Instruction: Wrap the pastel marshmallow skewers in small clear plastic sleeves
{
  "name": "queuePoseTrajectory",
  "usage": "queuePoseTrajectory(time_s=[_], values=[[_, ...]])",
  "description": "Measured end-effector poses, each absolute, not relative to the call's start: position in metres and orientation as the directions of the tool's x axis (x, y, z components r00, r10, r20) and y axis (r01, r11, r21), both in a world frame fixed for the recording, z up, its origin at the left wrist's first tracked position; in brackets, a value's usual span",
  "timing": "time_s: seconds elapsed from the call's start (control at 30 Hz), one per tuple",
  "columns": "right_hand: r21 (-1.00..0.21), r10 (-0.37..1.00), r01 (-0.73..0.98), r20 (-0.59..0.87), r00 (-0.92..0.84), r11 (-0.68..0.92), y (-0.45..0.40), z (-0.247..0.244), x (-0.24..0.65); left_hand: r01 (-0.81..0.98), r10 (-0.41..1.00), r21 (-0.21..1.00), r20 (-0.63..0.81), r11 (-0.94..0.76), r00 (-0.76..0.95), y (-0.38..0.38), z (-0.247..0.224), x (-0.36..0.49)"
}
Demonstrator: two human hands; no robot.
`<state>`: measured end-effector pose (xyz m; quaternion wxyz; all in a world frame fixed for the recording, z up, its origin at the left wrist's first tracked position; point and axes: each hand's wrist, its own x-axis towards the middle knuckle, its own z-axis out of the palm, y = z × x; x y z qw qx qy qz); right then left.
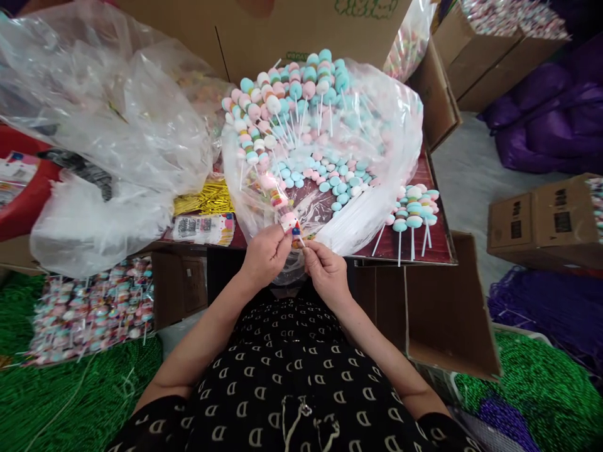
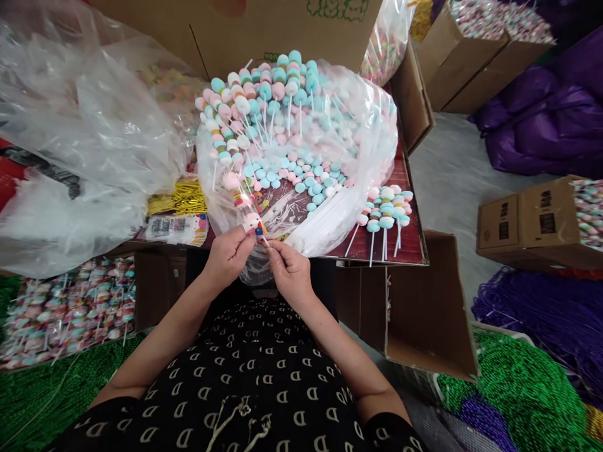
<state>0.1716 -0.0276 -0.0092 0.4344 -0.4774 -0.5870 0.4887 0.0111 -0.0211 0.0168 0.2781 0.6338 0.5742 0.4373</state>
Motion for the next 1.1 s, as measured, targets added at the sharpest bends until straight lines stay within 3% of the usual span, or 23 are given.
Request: queuePoseTrajectory(time_s=[0.17, 0.4, 0.57, 0.67, 0.77, 0.9, 1.1], values=[[-0.950, 0.974, 0.249, 0.148, -0.169, 0.188, -0.022, -0.005, 0.168, 0.641, 0.959, 0.720, 0.263, -0.265, 0.102, -0.023, 0.023, 0.011], [-0.930, 0.952, 0.279, 0.167, -0.258, 0.239, -0.023, -0.011, 0.166, 0.564, 0.970, 0.790, 0.220, -0.240, 0.106, -0.022, 0.020, 0.010], [-0.931, 0.956, 0.259, 0.208, -0.206, 0.259, -0.026, -0.016, 0.163, 0.469, 0.982, 0.862, 0.170, -0.191, 0.088, -0.029, 0.018, 0.007], [-0.931, 0.954, 0.249, 0.217, -0.209, 0.266, -0.027, -0.017, 0.164, 0.317, 0.998, 0.947, 0.056, -0.056, 0.008, -0.031, 0.016, 0.000], [-0.930, 0.947, 0.244, 0.217, -0.237, 0.274, -0.030, -0.020, 0.163, 0.003, 0.982, 0.997, -0.071, 0.072, -0.178, -0.025, 0.008, -0.001], [-0.908, 0.926, 0.250, 0.269, -0.265, 0.336, -0.031, -0.023, 0.160, -0.468, 0.955, 0.855, -0.289, 0.224, -0.070, -0.012, 0.004, 0.009], [-0.932, 0.950, 0.243, 0.214, -0.227, 0.268, -0.030, -0.023, 0.161, -0.654, 0.959, 0.732, -0.280, 0.189, -0.035, -0.012, 0.019, 0.022]])
